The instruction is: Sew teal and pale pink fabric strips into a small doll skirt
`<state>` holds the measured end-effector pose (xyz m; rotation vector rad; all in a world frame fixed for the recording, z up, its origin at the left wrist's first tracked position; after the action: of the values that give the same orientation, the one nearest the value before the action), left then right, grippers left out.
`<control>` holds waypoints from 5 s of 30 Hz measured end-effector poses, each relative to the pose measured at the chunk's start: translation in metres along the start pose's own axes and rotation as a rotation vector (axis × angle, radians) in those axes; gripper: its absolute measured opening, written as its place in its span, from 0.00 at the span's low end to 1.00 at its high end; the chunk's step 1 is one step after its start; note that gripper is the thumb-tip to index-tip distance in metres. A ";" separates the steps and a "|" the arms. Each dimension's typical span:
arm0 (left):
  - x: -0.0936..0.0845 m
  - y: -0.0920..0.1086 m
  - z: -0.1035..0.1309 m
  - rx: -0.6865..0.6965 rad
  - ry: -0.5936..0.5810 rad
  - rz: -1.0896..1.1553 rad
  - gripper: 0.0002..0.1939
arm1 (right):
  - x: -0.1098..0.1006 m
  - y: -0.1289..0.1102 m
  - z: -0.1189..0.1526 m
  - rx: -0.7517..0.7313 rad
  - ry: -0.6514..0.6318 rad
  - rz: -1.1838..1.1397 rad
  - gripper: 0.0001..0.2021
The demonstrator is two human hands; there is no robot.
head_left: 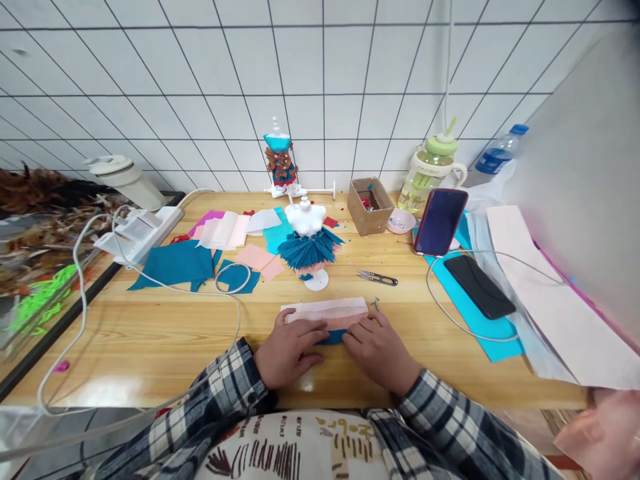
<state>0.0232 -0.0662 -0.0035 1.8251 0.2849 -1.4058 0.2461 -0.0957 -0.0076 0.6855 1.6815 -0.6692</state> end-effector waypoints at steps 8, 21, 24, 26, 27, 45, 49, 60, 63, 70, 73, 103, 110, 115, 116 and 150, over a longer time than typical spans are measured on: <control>-0.022 0.001 0.000 -0.049 0.210 -0.060 0.08 | -0.039 0.000 -0.017 0.171 -0.016 -0.207 0.07; -0.083 -0.009 0.009 -0.342 0.220 0.199 0.08 | -0.077 0.025 -0.032 0.268 -0.009 -0.640 0.09; -0.100 -0.013 0.012 -0.414 0.380 0.341 0.10 | -0.094 0.032 -0.036 0.276 0.063 -0.721 0.10; -0.111 -0.013 0.010 -0.452 0.487 0.427 0.11 | -0.101 0.037 -0.039 0.351 0.142 -0.734 0.10; -0.117 -0.013 0.007 -0.461 0.532 0.467 0.12 | -0.105 0.040 -0.041 0.409 0.187 -0.743 0.10; -0.135 -0.019 -0.083 -0.224 0.791 0.976 0.16 | -0.095 0.089 -0.077 0.661 0.804 -1.083 0.19; -0.137 -0.015 -0.088 -0.171 0.845 0.927 0.14 | -0.098 0.087 -0.080 0.629 0.875 -1.091 0.16; -0.143 -0.017 -0.095 -0.177 0.859 0.723 0.13 | -0.090 0.090 -0.086 0.643 0.896 -1.047 0.17; -0.141 -0.020 -0.099 -0.170 0.880 0.721 0.13 | -0.088 0.095 -0.087 0.650 0.897 -1.031 0.17; -0.126 -0.032 -0.113 -0.080 1.025 0.730 0.14 | -0.084 0.101 -0.106 0.605 0.896 -1.007 0.19; -0.123 -0.032 -0.110 -0.052 1.055 0.698 0.15 | -0.081 0.099 -0.112 0.561 0.907 -1.035 0.18; -0.123 -0.042 -0.093 -0.133 0.953 0.625 0.09 | -0.063 0.105 -0.097 0.608 0.986 -1.059 0.17; -0.119 -0.042 -0.094 -0.153 0.914 0.683 0.10 | -0.066 0.101 -0.095 0.635 1.008 -1.006 0.18; -0.119 -0.042 -0.095 -0.160 0.890 0.728 0.10 | -0.067 0.100 -0.094 0.631 0.996 -1.000 0.18; -0.119 -0.041 -0.095 -0.162 0.888 0.726 0.10 | -0.067 0.100 -0.094 0.633 1.000 -0.996 0.18; -0.124 -0.035 -0.093 -0.188 0.863 0.752 0.12 | -0.059 0.101 -0.095 0.643 1.019 -1.055 0.18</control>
<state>0.0239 0.0566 0.0973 1.9755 0.1184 -0.0445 0.2709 0.0362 0.0611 0.5508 2.8325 -1.8800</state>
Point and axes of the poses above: each hand's wrist, its own z-axis away from the middle knuckle, its own x-axis out of the palm, y = z × x, the point moved 1 cm from there along -z, towards the middle knuckle, and after that the axes turned 2 degrees about -x, right-handed, at the moved point
